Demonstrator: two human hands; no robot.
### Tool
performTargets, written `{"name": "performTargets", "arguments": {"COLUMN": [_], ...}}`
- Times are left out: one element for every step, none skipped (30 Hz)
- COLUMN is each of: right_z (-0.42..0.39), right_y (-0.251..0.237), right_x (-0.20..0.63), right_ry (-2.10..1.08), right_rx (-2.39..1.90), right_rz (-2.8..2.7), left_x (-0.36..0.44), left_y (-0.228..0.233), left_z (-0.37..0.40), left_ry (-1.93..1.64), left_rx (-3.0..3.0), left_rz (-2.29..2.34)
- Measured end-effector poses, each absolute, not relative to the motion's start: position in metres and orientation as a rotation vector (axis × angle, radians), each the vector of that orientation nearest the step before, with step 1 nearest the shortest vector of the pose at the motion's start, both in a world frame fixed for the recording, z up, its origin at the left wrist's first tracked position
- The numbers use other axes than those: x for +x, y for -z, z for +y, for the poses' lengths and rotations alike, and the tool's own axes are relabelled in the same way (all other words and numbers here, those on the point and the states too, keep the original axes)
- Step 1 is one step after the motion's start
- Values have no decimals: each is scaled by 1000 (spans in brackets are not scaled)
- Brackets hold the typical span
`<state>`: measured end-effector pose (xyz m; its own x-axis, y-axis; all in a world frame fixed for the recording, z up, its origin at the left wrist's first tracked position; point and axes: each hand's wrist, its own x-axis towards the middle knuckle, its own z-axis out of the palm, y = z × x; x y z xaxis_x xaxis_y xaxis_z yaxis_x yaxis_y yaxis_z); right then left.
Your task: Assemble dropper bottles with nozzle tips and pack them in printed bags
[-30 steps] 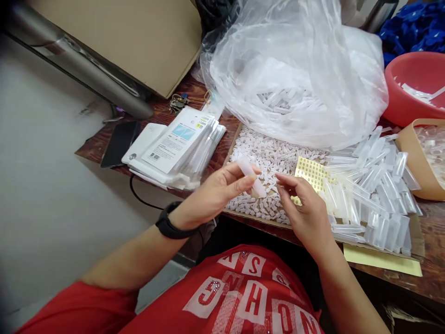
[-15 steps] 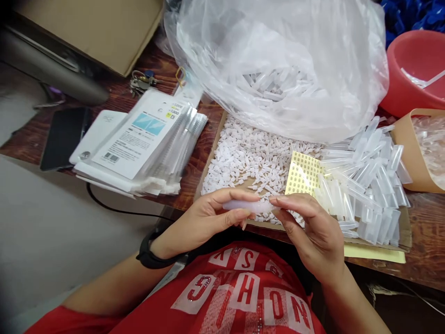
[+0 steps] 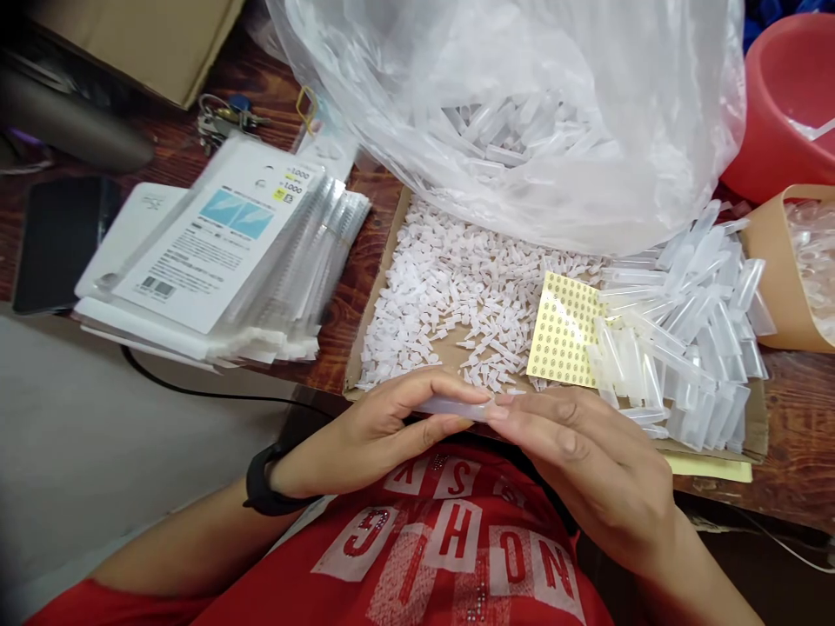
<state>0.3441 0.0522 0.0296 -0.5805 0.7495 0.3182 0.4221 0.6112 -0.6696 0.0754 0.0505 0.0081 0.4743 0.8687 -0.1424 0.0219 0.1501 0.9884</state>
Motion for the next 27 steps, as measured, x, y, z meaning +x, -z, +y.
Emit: {"name": "performTargets", "arguments": {"right_z": [50, 48, 46, 44, 43, 42, 42, 42, 42, 42, 42, 43, 44, 45, 46, 47, 49, 50, 51, 52, 51, 51, 49, 48, 46, 45, 44], "right_y": [-26, -23, -20, -18, -16, -15, -15, -15, -15, -15, -15, -14, -13, -12, -10, -9, -8, -7, -7, -7, -8, -10, -13, -16, -20, -23, -26], "right_x": [342, 340, 337, 333, 329, 324, 320, 316, 313, 311, 310, 310, 311, 312, 314, 316, 318, 319, 320, 320, 320, 320, 319, 319, 318, 318, 317], "right_ry": [-725, -731, -745, -769, -798, -823, -839, -849, -854, -868, -894, -930, -974, -1013, -1043, -1063, -1074, -1079, -1079, -1070, -1052, -1022, -976, -922, -870, -828, -803], "right_rx": [-935, -952, -970, -992, -1016, -1041, -1065, -1091, -1113, -1126, -1126, -1110, -1087, -1062, -1039, -1028, -1023, -1025, -1029, -1027, -1025, -1028, -1034, -1046, -1060, -1079, -1093], "right_rz": [-2183, -2117, -2046, -1969, -1886, -1802, -1721, -1653, -1603, -1573, -1554, -1544, -1538, -1531, -1523, -1512, -1499, -1487, -1480, -1486, -1502, -1530, -1567, -1610, -1660, -1710, -1760], "left_x": [76, 77, 77, 78, 78, 78, 78, 77, 77, 77, 77, 77, 78, 78, 78, 78, 78, 77, 77, 77, 77, 77, 78, 78, 78, 78, 78], "left_y": [-7, -7, -6, -5, -4, -3, -2, -2, -1, -1, -1, -1, -1, -1, -1, -1, -2, -1, -1, -1, -1, 0, 0, 1, 1, 2, 2], "left_z": [50, 49, 48, 48, 47, 46, 46, 46, 46, 46, 46, 46, 46, 46, 46, 46, 45, 45, 45, 45, 45, 45, 45, 45, 45, 45, 45], "left_ry": [-745, -746, -749, -753, -753, -748, -739, -729, -719, -711, -711, -717, -720, -720, -718, -714, -710, -709, -713, -722, -733, -743, -754, -764, -770, -772, -773], "left_rx": [1264, 1238, 1208, 1174, 1133, 1086, 1035, 986, 944, 915, 900, 899, 905, 915, 927, 940, 955, 972, 992, 1015, 1040, 1065, 1092, 1119, 1144, 1165, 1182], "left_rz": [893, 888, 884, 879, 874, 869, 867, 865, 862, 859, 856, 853, 849, 846, 844, 845, 845, 845, 846, 845, 844, 844, 845, 848, 848, 844, 838]}}
